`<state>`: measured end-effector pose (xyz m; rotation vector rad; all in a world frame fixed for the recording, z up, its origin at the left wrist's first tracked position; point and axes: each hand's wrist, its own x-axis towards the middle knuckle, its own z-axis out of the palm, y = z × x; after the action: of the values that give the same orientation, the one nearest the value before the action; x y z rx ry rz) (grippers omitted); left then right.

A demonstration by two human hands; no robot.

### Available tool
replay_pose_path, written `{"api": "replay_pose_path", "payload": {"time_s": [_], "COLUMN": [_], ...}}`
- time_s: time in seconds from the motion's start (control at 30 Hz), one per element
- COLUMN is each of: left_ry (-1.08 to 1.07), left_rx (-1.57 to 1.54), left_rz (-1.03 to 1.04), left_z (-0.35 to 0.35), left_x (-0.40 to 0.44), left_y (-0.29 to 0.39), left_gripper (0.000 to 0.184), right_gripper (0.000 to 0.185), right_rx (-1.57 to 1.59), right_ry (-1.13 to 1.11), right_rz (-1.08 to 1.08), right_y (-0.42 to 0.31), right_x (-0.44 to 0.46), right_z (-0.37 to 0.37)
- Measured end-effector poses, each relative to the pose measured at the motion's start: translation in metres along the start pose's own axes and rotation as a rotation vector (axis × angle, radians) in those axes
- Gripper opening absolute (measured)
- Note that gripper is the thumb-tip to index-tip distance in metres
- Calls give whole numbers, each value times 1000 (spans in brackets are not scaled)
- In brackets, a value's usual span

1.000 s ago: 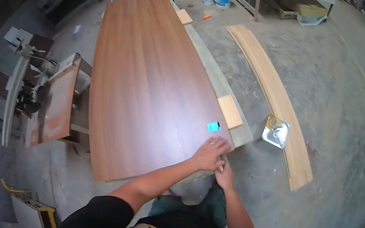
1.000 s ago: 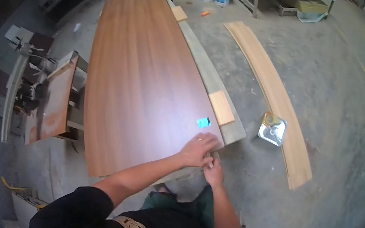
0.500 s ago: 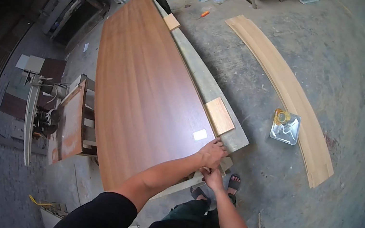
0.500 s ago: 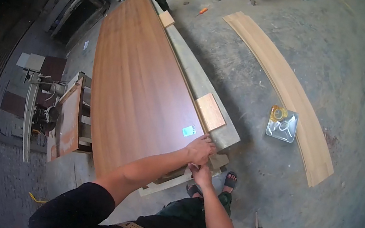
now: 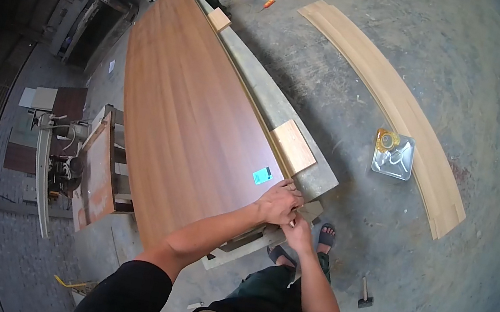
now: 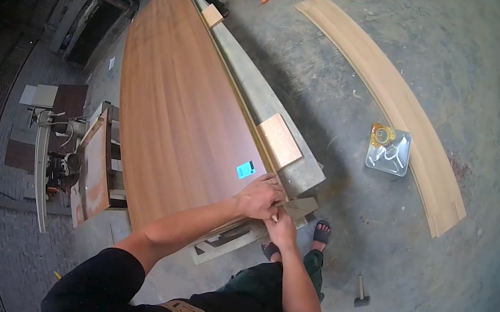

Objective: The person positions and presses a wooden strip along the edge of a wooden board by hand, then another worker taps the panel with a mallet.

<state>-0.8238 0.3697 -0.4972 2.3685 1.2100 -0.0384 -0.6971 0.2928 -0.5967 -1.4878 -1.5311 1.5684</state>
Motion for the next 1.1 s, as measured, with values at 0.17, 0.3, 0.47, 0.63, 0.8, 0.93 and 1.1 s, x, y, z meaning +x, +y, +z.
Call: {"api": "replay_pose_path", "payload": {"time_s": [0.17, 0.3, 0.47, 0.63, 0.8, 0.93, 1.1], "left_ry": [55, 68, 148, 137, 129, 174, 111], "left_rx": [-33, -61, -105, -107, -88, -76, -94], "left_rz": [-6, 1, 23, 29, 24, 36, -13], "left_z": [-6, -8, -10, -14, -11, -8, -13], "left_x": [-1, -1, -2, -3, -4, -4, -4], "left_y": [5, 6, 10, 11, 10, 8, 13], "left_gripper": [17, 16, 19, 19, 16, 16, 18], "right_gripper": [33, 27, 28, 31, 31, 36, 31], "right_rx": [4, -20, 66, 82, 81, 15, 94], "right_ry": [61, 60, 24, 46, 36, 18, 15], "right_rz": [-60, -62, 7, -50, -15, -48, -40], "right_y": [8, 5, -10, -10, -15, -12, -5], "right_x": [7, 15, 24, 31, 36, 41, 45], "right_z": [-13, -37, -65, -80, -95, -100, -106]}}
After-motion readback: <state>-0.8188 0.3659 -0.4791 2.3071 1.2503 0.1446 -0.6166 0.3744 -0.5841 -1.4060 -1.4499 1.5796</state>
